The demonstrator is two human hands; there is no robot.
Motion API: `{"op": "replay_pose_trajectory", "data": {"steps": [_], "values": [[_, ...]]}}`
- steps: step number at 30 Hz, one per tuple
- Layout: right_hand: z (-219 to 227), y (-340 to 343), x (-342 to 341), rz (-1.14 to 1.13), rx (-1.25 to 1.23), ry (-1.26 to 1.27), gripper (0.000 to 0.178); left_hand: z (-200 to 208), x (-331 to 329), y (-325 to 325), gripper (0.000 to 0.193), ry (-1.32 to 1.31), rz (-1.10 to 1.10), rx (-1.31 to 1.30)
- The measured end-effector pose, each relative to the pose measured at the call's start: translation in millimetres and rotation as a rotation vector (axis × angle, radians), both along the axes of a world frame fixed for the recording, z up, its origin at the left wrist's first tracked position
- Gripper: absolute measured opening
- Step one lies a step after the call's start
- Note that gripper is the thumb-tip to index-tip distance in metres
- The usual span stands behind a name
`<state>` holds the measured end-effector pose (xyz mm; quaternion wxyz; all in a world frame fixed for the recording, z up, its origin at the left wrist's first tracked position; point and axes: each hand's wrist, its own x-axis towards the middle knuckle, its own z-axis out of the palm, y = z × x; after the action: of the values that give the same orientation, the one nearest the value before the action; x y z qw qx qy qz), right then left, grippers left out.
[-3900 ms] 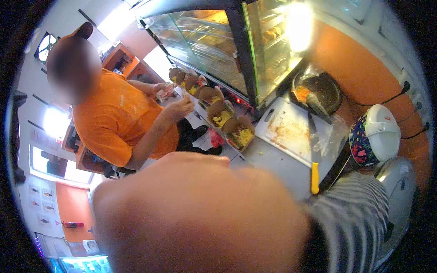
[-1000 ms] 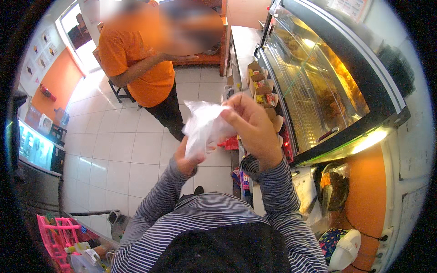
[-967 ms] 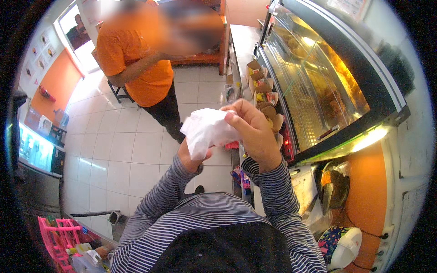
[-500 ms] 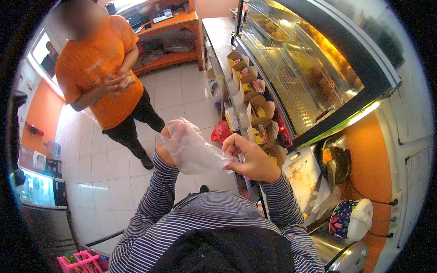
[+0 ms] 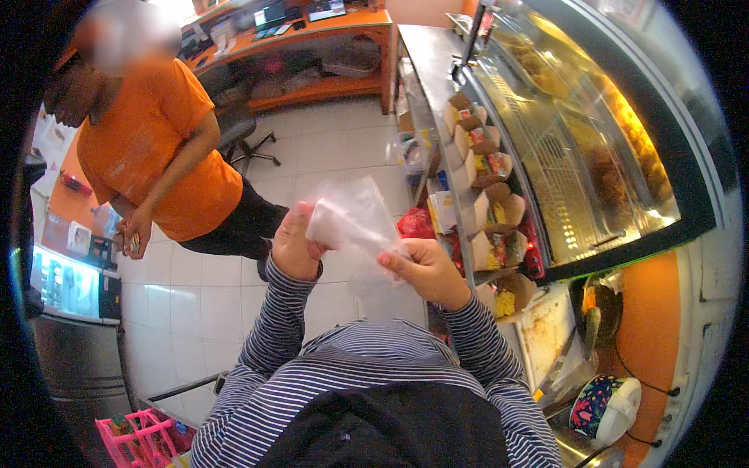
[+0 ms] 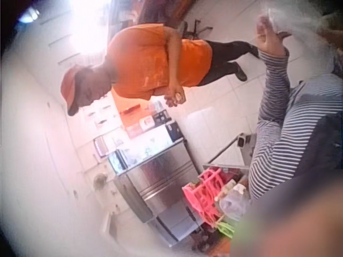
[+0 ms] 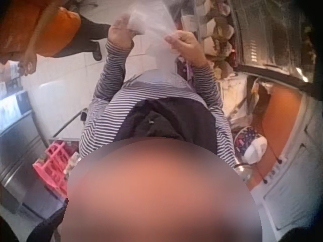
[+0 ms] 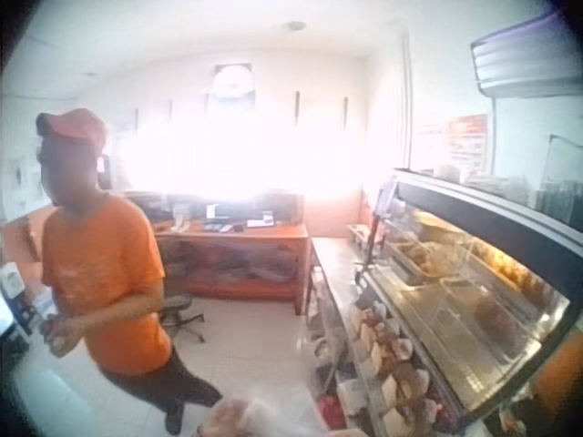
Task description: The person scoops yellow rice and brown crumbles into paper food containers, then adds fried chicken pieces from a display case. They place the containers on a scale and hand them to a coworker.
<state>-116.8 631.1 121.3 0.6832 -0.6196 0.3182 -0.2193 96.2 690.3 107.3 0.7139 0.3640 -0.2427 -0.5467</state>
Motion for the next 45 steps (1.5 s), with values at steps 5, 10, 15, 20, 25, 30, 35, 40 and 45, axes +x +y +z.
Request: {"op": "replay_pose_trajectory", "data": {"steps": [5, 10, 15, 20, 25, 30, 35, 40, 45], "values": [[-18, -6, 69, -0.148, -0.075, -0.19, 0.021, -5, 27, -8, 0.043, -0.088, -0.017, -0.05], [-29, -35, 102, -0.125, -0.086, -0.133, 0.02, -16, 57, -37, 0.025, -0.447, 0.209, 0.031], [-37, -95, 116, -0.184, 0.057, -0.12, 0.033, -22, 89, -100, 0.026, -0.168, 0.214, 0.016], [-56, -196, 132, -0.076, -0.214, -0.025, 0.042, -29, 142, -201, 0.019, -0.298, 0.097, -0.073], [-43, -326, 113, -0.035, -0.644, 0.323, 0.04, -8, 186, -306, 0.017, -0.777, 0.009, 0.118], [-3, -414, 119, -0.396, -1.025, -0.039, 0.046, 8, 162, -403, 0.016, -1.44, -0.266, 0.302], [-22, -459, 148, 0.088, -0.582, 0.227, 0.039, -13, 126, -470, 0.039, -1.445, -0.421, -0.118], [-72, -495, 133, 0.218, -0.589, 0.222, 0.026, -28, 126, -535, 0.058, -1.573, -0.572, -0.283], [-80, -523, 137, -0.506, -0.264, 0.159, 0.028, -38, 122, -588, 0.041, -1.567, -0.077, -0.335]]}}
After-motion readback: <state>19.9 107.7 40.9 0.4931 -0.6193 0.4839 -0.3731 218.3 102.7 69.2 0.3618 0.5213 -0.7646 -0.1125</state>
